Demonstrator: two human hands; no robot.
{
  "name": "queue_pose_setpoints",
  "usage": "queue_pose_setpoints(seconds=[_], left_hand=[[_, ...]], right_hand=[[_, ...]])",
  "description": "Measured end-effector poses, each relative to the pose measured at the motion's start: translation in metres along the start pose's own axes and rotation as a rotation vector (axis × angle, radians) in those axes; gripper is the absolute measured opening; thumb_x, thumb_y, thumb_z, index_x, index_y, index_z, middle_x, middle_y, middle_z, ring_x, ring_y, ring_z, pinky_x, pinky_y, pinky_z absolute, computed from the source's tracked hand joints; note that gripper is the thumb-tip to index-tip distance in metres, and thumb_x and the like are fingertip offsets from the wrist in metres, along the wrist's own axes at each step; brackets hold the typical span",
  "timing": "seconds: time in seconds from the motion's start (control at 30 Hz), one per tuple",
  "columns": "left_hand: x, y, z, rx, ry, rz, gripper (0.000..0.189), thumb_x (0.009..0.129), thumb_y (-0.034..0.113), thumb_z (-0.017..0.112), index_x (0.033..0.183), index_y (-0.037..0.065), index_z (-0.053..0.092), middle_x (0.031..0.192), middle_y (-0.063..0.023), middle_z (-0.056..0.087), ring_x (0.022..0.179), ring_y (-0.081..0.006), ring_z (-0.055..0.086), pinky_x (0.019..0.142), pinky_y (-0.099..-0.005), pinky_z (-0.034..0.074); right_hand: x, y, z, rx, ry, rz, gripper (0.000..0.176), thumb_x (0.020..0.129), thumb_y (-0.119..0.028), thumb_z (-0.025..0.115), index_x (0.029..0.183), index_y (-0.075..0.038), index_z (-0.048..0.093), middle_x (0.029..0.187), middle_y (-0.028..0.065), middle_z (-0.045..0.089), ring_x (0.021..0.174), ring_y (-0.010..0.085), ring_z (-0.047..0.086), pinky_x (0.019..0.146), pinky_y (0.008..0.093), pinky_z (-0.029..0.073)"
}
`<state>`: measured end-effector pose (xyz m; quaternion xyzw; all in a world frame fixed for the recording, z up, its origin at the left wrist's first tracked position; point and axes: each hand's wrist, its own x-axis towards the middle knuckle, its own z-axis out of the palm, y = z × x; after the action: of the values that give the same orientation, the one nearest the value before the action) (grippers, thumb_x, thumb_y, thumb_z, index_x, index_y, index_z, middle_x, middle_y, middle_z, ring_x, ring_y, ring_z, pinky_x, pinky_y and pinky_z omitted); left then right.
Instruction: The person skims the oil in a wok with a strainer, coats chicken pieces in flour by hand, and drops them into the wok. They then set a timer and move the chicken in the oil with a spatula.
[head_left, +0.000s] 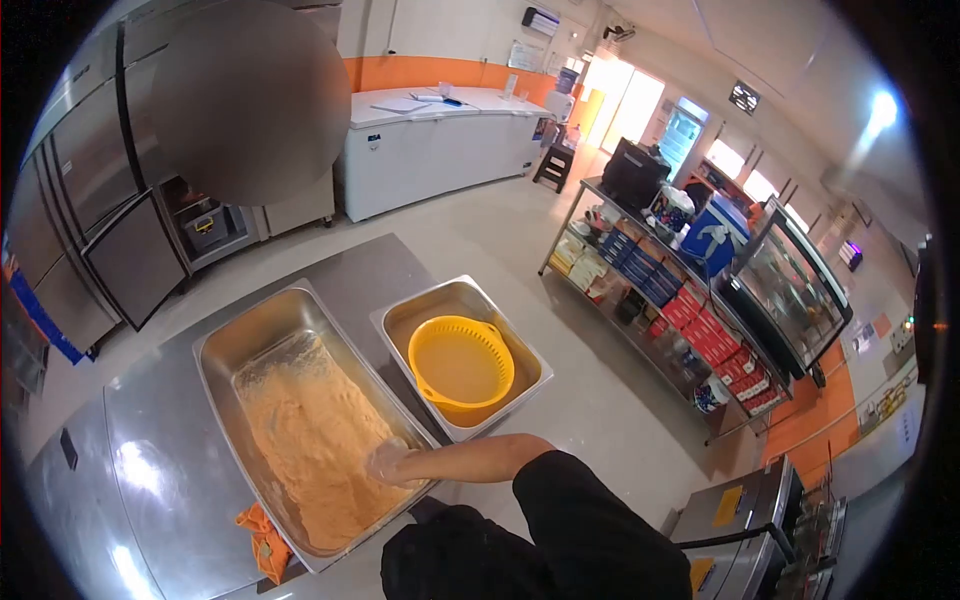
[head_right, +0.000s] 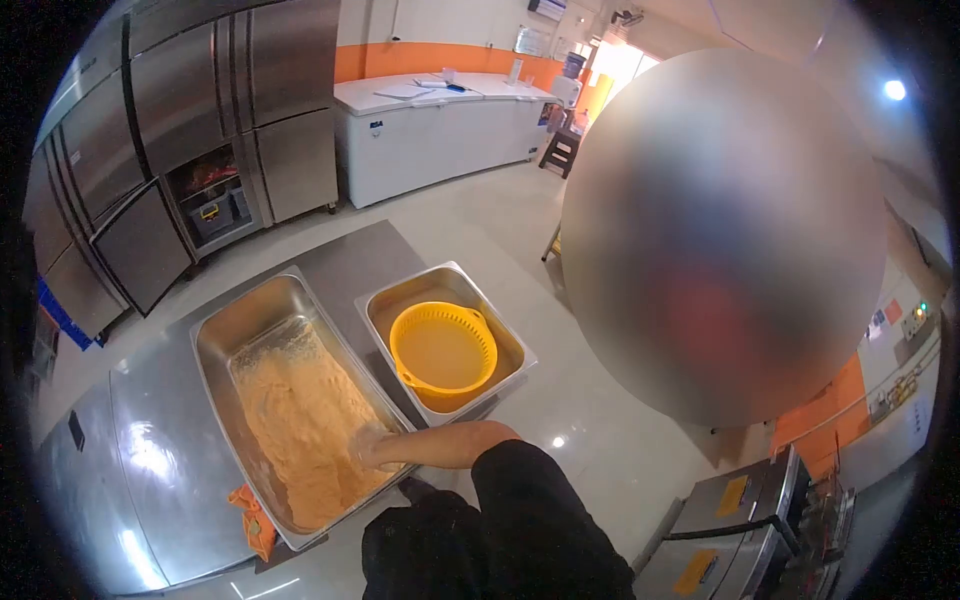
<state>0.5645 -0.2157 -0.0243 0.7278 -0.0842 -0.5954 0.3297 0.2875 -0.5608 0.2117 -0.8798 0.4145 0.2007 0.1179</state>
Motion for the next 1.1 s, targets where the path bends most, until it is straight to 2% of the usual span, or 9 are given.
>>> queue_pose_setpoints(seconds=[0.1, 0.23, 0.27, 0.47, 0.53, 0.77, 0.87, 0.97, 1.1], left_hand=[[0.007, 0.005, -0.011, -0.006, -0.008, 0.024, 0.043, 0.087, 0.037, 0.042, 0.114, 0.004, 0.045, 0.099, -0.0142, 0.056, 0.087, -0.0250, 0.057, 0.068, -0.0370, 0.048], [0.017, -0.009, -0.043, -0.201, -0.053, 0.171, 0.042, 0.087, 0.038, 0.043, 0.113, 0.004, 0.045, 0.099, -0.0142, 0.056, 0.087, -0.0252, 0.058, 0.066, -0.0365, 0.049], [0.005, -0.013, -0.045, -0.287, -0.049, 0.204, 0.042, 0.087, 0.038, 0.043, 0.113, 0.005, 0.045, 0.099, -0.0142, 0.056, 0.087, -0.0252, 0.058, 0.066, -0.0364, 0.049], [-0.038, -0.029, -0.033, -0.303, 0.082, 0.002, 0.039, 0.085, 0.030, 0.046, 0.111, 0.001, 0.045, 0.098, -0.0162, 0.055, 0.083, -0.0279, 0.059, 0.066, -0.0386, 0.049], [-0.039, -0.052, -0.028, -0.364, 0.038, -0.154, 0.043, 0.085, 0.033, 0.044, 0.111, -0.001, 0.045, 0.099, -0.0162, 0.055, 0.086, -0.0292, 0.058, 0.070, -0.0418, 0.048], [-0.067, -0.129, -0.023, -0.269, -0.016, -0.021, 0.061, 0.082, 0.047, 0.046, 0.114, -0.004, 0.043, 0.101, -0.0184, 0.055, 0.089, -0.0298, 0.056, 0.076, -0.0417, 0.046], [-0.069, -0.144, -0.020, -0.267, -0.020, 0.082, 0.068, 0.080, 0.053, 0.046, 0.115, -0.005, 0.043, 0.102, -0.0194, 0.055, 0.090, -0.0300, 0.056, 0.078, -0.0416, 0.045], [-0.075, -0.120, -0.015, -0.204, 0.012, 0.080, 0.072, 0.077, 0.057, 0.049, 0.115, -0.004, 0.043, 0.100, -0.0181, 0.056, 0.091, -0.0296, 0.055, 0.077, -0.0413, 0.046], [-0.076, -0.105, -0.015, -0.165, 0.074, 0.086, 0.069, 0.076, 0.058, 0.051, 0.112, -0.001, 0.045, 0.095, -0.0150, 0.056, 0.087, -0.0289, 0.057, 0.071, -0.0405, 0.047]], right_hand=[[0.018, 0.018, 0.012, -0.005, -0.191, -0.054, 0.022, 0.047, -0.011, 0.072, 0.068, -0.007, 0.065, 0.065, 0.0097, 0.063, 0.060, 0.0244, 0.061, 0.048, 0.0372, 0.047], [0.062, 0.060, 0.071, -0.214, 0.621, -0.289, 0.023, 0.062, -0.024, 0.062, 0.055, -0.004, 0.054, 0.061, 0.0172, 0.054, 0.064, 0.0304, 0.055, 0.064, 0.0388, 0.046], [0.051, 0.063, 0.026, -0.061, 0.067, -0.322, 0.028, 0.064, -0.027, 0.061, 0.062, 0.000, 0.056, 0.071, 0.0189, 0.057, 0.072, 0.0314, 0.056, 0.069, 0.0392, 0.045], [0.041, 0.073, 0.005, 0.058, 0.073, -0.084, 0.028, 0.082, -0.024, 0.041, 0.090, -0.003, 0.058, 0.089, 0.0146, 0.061, 0.090, 0.0232, 0.058, 0.076, 0.0399, 0.044], [0.071, 0.109, 0.078, 0.088, 0.548, -0.149, 0.030, 0.083, -0.027, 0.037, 0.089, -0.008, 0.059, 0.087, 0.0100, 0.062, 0.093, 0.0219, 0.056, 0.080, 0.0383, 0.043], [0.068, 0.059, 0.038, 0.403, 0.138, 0.013, 0.023, 0.086, -0.016, 0.035, 0.093, -0.009, 0.056, 0.090, 0.0011, 0.059, 0.085, 0.0179, 0.057, 0.072, 0.0301, 0.046], [0.064, 0.034, 0.025, -0.414, 0.302, -0.141, 0.021, 0.081, -0.019, 0.042, 0.084, -0.015, 0.062, 0.088, 0.0062, 0.063, 0.083, 0.0210, 0.060, 0.062, 0.0319, 0.047], [0.022, 0.008, -0.062, 0.061, -0.075, -0.015, 0.018, 0.084, -0.010, 0.039, 0.087, -0.006, 0.056, 0.084, 0.0048, 0.058, 0.079, 0.0175, 0.056, 0.068, 0.0272, 0.045], [0.028, 0.050, -0.028, 0.081, -0.010, -0.107, 0.015, 0.080, -0.016, 0.048, 0.077, -0.007, 0.059, 0.077, 0.0090, 0.061, 0.070, 0.0205, 0.060, 0.052, 0.0330, 0.046]])
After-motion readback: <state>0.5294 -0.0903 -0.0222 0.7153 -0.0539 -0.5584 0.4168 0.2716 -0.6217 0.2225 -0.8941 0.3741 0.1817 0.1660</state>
